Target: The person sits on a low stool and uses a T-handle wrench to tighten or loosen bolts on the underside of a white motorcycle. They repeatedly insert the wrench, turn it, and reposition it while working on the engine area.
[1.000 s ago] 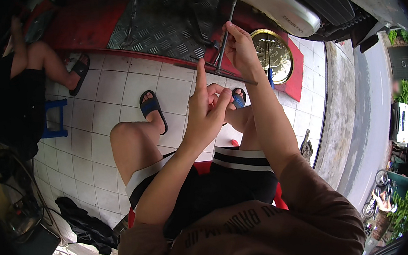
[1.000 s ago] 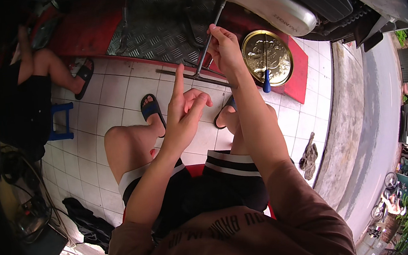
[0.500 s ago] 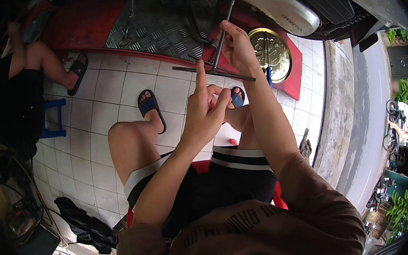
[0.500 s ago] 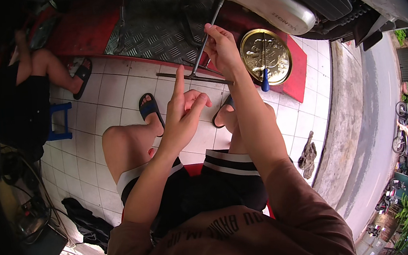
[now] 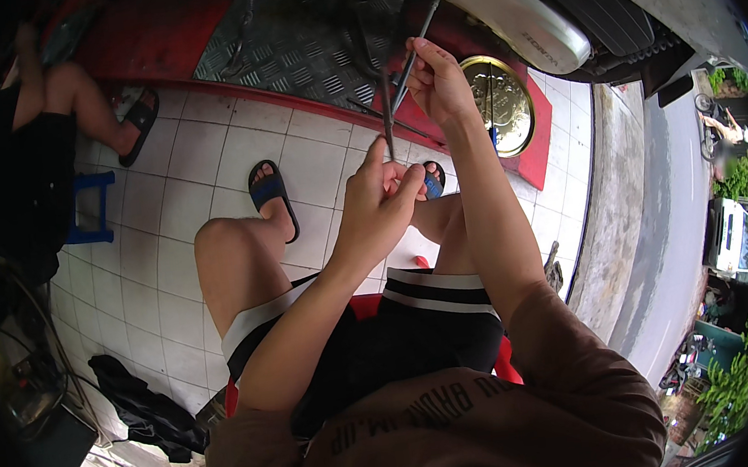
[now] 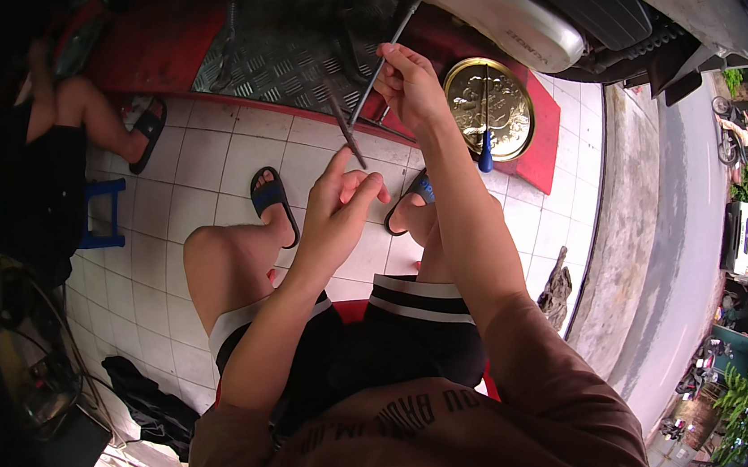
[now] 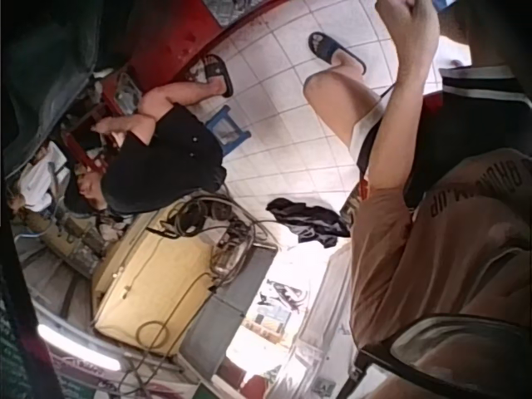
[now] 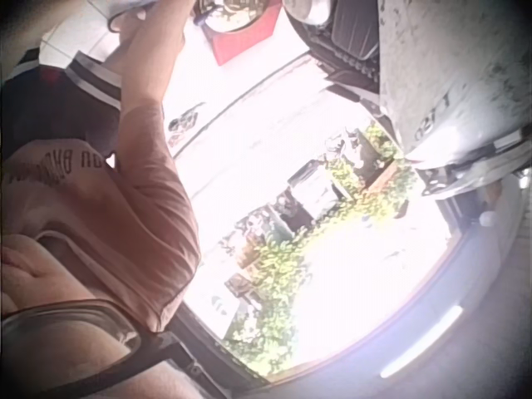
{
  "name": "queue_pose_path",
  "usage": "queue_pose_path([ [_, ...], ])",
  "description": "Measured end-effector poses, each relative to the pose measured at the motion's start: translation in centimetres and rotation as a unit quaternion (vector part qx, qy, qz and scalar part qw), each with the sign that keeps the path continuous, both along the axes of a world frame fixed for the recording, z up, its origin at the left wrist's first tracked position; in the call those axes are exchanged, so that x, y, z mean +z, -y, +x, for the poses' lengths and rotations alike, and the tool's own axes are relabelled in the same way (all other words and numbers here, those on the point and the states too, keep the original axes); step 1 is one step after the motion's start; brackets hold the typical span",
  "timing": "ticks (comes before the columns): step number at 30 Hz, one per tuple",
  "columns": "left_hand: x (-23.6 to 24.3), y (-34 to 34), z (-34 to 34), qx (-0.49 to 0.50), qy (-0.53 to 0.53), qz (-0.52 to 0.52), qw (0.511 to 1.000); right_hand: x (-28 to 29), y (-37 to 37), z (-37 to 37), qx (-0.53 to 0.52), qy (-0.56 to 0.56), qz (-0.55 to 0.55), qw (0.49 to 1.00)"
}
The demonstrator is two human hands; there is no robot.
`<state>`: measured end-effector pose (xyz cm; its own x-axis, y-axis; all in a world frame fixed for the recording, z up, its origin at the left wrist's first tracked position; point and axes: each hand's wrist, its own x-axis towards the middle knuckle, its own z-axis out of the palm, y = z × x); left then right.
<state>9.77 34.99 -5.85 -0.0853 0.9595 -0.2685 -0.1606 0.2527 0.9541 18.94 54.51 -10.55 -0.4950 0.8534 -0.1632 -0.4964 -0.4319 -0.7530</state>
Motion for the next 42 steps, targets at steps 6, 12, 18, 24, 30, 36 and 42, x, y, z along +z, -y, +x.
queue_pose_path([
  [6, 1.0, 0.2, -0.1, -0.001, 0.086, 0.132, 0.987, 0.4, 0.1, -0.1, 0.005, -0.007, -0.005, 1.0],
  [12, 0.4, -0.1, -0.3, 0.035, 0.036, 0.028, 0.998, 0.1, 0.1, -0.1, -0.005, 0.017, -0.012, 1.0],
  [18, -0.4, -1.7, -1.2, 0.037, -0.035, 0.057, 0.997, -0.1, 0.3, -0.5, -0.011, 0.051, -0.018, 0.998],
  [24, 1.0, -2.4, -4.0, 0.119, -0.292, 0.19, 0.93, 0.1, 0.5, -0.8, -0.014, 0.078, -0.009, 0.997],
  [30, -2.0, -3.1, -4.4, 0.042, -0.31, 0.217, 0.925, -1.7, -1.0, -0.5, -0.011, 0.105, -0.016, 0.994],
  [36, -2.1, -3.4, -3.8, 0.01, -0.277, 0.221, 0.935, -1.5, -5.6, -0.5, -0.104, 0.136, 0.063, 0.983],
  [42, -2.0, -3.3, -3.8, 0.0, -0.286, 0.199, 0.937, -2.4, -8.0, -1.4, -0.139, 0.115, 0.051, 0.982],
])
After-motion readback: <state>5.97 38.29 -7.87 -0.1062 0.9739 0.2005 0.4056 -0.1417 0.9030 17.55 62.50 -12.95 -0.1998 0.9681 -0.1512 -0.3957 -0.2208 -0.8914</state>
